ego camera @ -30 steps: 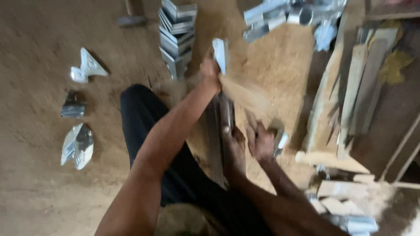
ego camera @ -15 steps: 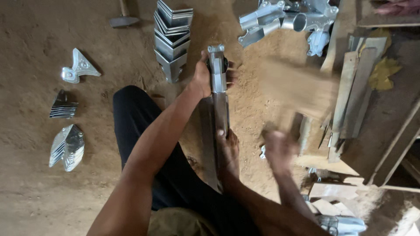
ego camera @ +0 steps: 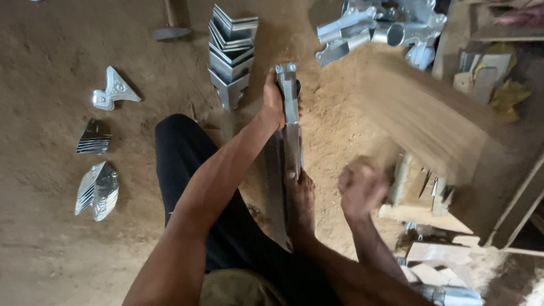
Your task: The person sits on the workshop floor and hammers galvanized sheet metal fittings over a metal pipe form using a wooden mallet, repeatedly striking and repositioning the metal pieces to shape them. Shaped pieces are set aside among stacks of similar finished parts on the ground.
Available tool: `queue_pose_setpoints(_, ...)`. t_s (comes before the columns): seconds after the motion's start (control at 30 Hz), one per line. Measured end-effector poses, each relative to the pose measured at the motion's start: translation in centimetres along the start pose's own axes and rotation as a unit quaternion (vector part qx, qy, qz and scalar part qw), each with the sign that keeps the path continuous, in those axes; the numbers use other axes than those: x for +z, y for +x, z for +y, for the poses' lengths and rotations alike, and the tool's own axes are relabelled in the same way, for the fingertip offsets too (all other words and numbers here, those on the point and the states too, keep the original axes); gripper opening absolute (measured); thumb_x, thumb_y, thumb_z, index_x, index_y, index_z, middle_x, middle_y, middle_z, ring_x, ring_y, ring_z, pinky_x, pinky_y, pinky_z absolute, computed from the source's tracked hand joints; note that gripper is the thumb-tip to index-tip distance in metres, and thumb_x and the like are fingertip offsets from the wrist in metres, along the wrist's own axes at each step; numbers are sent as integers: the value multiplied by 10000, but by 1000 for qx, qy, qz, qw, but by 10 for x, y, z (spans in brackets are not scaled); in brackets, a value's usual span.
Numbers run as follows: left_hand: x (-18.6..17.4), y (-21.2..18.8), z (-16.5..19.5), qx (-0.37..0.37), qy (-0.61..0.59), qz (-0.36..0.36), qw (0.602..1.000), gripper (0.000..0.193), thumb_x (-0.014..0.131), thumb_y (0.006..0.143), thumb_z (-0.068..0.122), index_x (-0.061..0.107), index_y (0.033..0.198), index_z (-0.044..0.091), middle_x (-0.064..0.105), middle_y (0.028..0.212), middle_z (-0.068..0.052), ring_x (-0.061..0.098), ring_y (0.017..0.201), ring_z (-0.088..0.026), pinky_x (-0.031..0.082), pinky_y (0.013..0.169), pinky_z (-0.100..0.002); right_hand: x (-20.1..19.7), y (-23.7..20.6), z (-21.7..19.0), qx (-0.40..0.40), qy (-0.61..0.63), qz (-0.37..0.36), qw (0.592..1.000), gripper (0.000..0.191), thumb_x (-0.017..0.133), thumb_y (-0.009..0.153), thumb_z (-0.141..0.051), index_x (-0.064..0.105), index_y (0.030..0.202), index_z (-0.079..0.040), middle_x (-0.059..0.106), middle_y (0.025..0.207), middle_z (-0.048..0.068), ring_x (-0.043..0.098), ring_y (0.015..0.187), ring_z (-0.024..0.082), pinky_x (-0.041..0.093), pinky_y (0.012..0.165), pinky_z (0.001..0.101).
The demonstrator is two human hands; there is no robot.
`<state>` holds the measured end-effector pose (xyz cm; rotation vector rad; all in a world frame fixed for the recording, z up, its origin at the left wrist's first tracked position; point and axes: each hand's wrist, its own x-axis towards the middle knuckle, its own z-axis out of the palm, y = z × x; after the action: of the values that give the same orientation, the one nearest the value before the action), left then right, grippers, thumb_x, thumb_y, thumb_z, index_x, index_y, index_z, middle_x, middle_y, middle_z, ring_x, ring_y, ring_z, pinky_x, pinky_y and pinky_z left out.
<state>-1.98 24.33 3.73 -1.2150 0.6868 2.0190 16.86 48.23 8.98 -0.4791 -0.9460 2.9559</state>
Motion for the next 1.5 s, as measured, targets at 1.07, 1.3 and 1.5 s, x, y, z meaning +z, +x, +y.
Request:
queue_pose_setpoints(1.07,-89,-129,21,586,445,231,637,1242,1025,662,202,223,1597,40,534,1477,-265,595,1324,-429,520,1095,-480,-20,-66,-4,213,-631,174,725,365,620,1016,-367,635,979,-5,539,620,85,515,502,179,441,464,396)
queue_pose_setpoints(1.3,-14,-53,-18,388,490,165,763,984,858,662,449,437,1442,21,646,1266,-256,657,1166,-370,532,965,-442,39,0,-45,-30,-779,42,625,281,593,1075,-330,680,1096,-64,618,718,40,581,590,116,463,556,272)
queue_pose_setpoints(1.5,-5,16,-6,208,294,175,916,901,293,976,757,460,1496,40,539,1458,-175,548,1317,-350,438,1070,-450,57,-14,-89,-132,-418,-94,894,301,540,1044,-414,606,1020,-121,515,775,9,521,599,103,457,518,185)
